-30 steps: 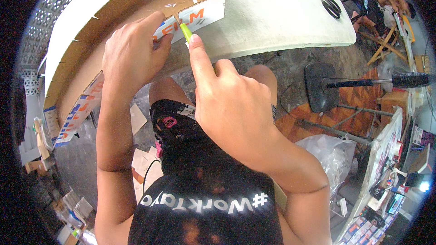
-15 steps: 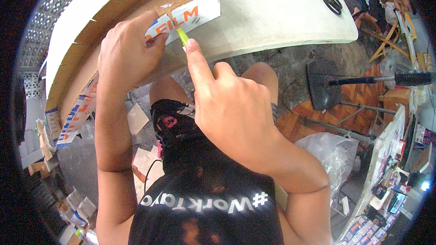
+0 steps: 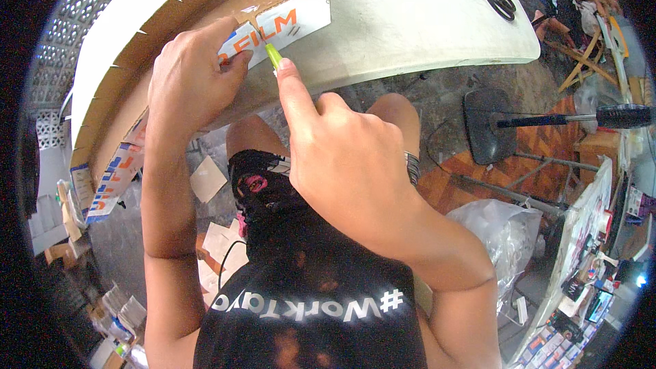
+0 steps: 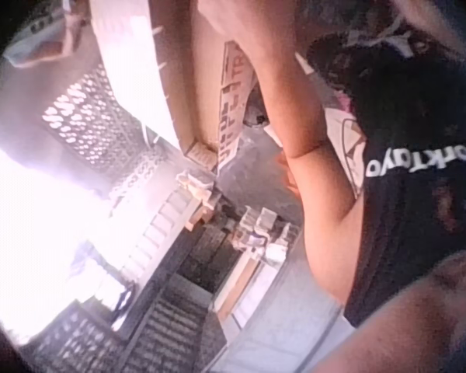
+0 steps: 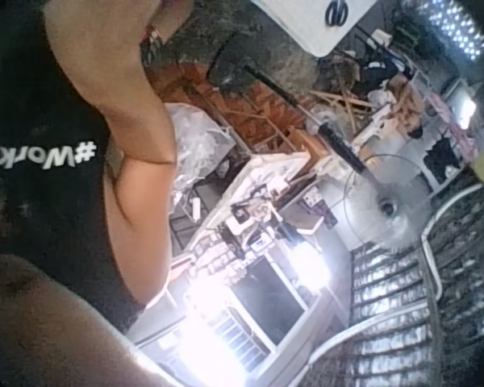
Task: The person assembles a cardboard box by cutting and folding its flaps, then securing them with tape. They use a utility knife to trim edges and scissors to cut tape, working at a white table in a workshop.
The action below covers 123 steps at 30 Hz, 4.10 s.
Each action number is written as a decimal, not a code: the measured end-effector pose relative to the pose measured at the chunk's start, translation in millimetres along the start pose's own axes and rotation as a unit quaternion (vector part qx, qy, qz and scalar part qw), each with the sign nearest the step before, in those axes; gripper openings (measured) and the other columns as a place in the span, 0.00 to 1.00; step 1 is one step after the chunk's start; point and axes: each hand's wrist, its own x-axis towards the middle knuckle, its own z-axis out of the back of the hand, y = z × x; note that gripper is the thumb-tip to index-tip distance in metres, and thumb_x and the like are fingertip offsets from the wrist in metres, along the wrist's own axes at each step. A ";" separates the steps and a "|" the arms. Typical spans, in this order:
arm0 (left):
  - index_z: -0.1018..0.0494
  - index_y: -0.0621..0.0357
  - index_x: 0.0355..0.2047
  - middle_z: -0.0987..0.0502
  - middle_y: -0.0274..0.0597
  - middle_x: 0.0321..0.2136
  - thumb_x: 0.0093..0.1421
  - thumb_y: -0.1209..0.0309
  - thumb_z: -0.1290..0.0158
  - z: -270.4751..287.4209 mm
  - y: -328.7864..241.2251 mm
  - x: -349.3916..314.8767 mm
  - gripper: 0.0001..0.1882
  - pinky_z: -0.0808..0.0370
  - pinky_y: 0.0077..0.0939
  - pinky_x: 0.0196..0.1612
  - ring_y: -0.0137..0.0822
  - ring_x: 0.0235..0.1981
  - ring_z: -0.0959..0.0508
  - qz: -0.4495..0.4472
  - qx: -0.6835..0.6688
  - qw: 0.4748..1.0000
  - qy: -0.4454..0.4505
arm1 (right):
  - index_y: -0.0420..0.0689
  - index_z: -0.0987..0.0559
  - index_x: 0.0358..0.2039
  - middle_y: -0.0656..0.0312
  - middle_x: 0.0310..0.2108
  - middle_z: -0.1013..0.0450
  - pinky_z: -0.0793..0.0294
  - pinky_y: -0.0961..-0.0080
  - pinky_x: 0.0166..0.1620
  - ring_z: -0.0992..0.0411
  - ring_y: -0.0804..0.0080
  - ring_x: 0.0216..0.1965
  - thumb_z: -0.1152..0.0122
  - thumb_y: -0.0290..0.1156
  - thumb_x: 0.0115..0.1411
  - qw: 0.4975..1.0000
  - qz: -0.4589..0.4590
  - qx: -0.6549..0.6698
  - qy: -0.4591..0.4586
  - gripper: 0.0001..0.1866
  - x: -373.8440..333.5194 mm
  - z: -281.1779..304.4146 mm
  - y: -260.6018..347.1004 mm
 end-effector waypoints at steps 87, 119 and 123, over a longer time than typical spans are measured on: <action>0.21 0.62 0.50 0.17 0.49 0.37 0.54 0.74 0.37 73.7 35.6 -35.0 0.21 0.22 0.33 0.45 0.40 0.36 0.18 0.022 -0.122 0.991 0.041 | 0.36 0.27 0.54 0.61 0.28 0.26 0.26 0.79 0.29 0.27 0.79 0.24 0.43 0.29 0.70 0.958 -0.125 0.243 -0.087 0.15 -43.5 2.0 -55.5; 0.24 0.62 0.31 0.22 0.58 0.24 0.58 0.65 0.40 7.2 -16.3 -33.3 0.12 0.26 0.52 0.35 0.60 0.31 0.21 0.037 -0.033 0.999 0.005 | 0.40 0.39 0.71 0.50 0.30 0.28 0.22 0.57 0.26 0.24 0.49 0.23 0.41 0.22 0.56 0.993 0.054 0.099 -0.029 0.40 -28.7 -16.9 3.0; 0.22 0.61 0.31 0.21 0.58 0.24 0.55 0.65 0.38 5.9 -14.5 -31.2 0.12 0.25 0.51 0.35 0.60 0.31 0.20 0.043 -0.019 0.999 0.013 | 0.39 0.40 0.71 0.50 0.30 0.28 0.21 0.60 0.25 0.24 0.52 0.21 0.43 0.25 0.58 0.998 0.048 0.036 -0.001 0.39 -29.2 -16.0 7.4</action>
